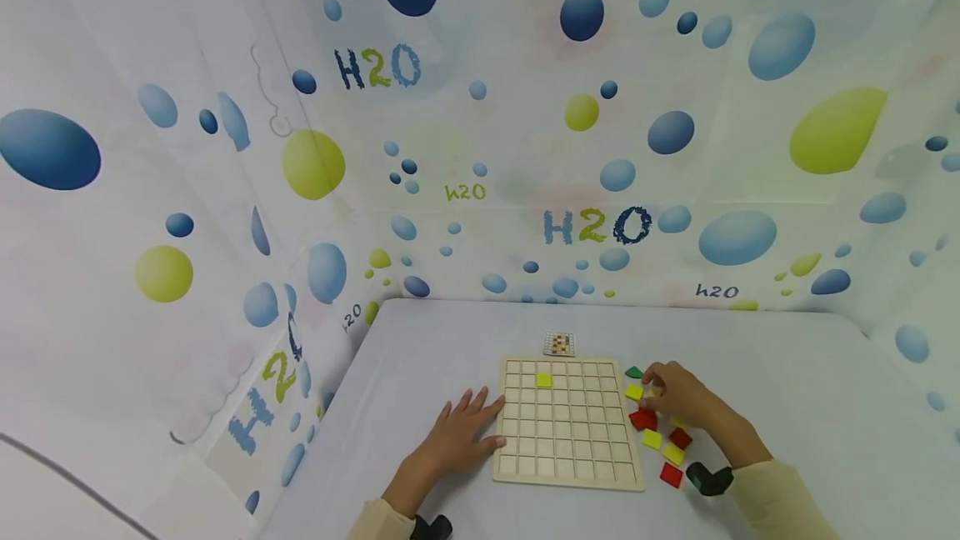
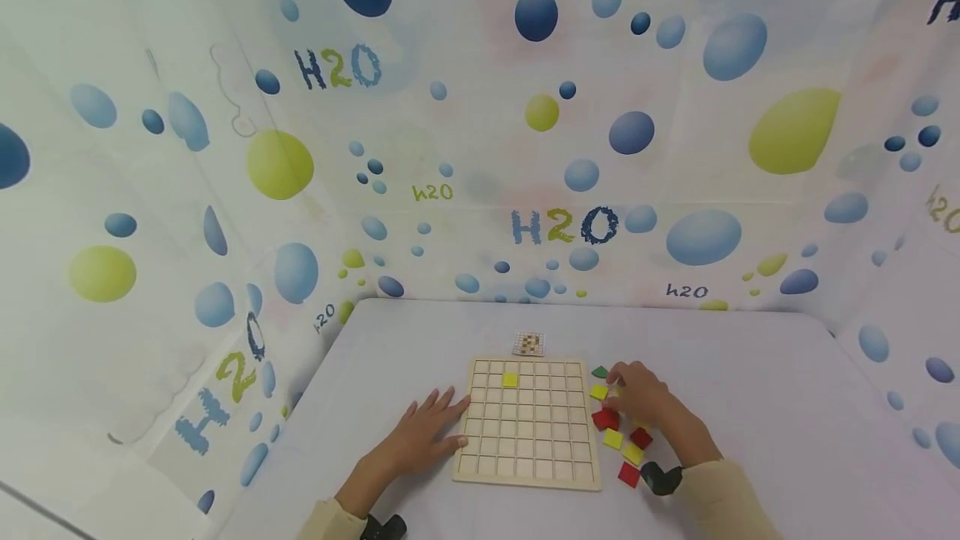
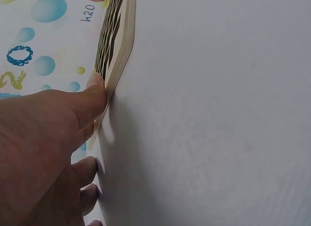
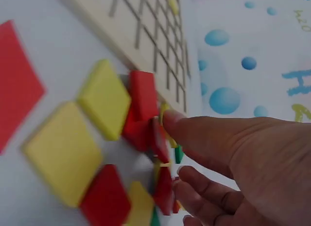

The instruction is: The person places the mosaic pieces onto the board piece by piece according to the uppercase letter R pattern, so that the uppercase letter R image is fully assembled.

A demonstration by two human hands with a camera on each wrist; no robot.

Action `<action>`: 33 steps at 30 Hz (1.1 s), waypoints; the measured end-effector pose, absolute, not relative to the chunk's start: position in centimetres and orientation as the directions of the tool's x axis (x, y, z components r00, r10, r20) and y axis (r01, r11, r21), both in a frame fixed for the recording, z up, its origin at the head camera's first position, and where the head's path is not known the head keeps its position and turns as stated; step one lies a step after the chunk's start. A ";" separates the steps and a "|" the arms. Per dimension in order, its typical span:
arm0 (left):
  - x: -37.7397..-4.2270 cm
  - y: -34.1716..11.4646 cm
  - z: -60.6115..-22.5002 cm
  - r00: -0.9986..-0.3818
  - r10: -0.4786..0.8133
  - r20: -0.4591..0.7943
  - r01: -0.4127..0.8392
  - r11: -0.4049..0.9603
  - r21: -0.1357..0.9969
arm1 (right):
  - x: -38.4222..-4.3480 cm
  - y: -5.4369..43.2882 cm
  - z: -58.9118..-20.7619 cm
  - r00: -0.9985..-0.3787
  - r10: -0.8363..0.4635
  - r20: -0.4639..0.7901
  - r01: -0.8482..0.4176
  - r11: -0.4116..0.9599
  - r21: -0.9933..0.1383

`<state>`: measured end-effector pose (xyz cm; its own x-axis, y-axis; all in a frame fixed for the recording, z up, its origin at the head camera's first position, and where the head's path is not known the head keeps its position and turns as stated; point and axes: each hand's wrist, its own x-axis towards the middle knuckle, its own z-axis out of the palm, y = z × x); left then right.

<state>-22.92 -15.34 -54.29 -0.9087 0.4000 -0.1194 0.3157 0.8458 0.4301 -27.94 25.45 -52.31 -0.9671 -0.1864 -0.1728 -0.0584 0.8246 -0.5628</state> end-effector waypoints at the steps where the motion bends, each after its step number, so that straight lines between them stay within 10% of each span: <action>1: -22.9 -15.3 -54.3 -0.909 0.400 -0.119 0.315 0.845 0.432 | -27.7 25.4 -52.6 -0.967 -0.190 -0.171 -0.064 0.829 -0.555; 33: -23.3 -15.4 -55.1 -0.907 0.406 -0.109 0.327 0.845 0.424 | -25.6 25.0 -55.3 -0.984 -0.174 0.039 -0.175 0.901 -0.397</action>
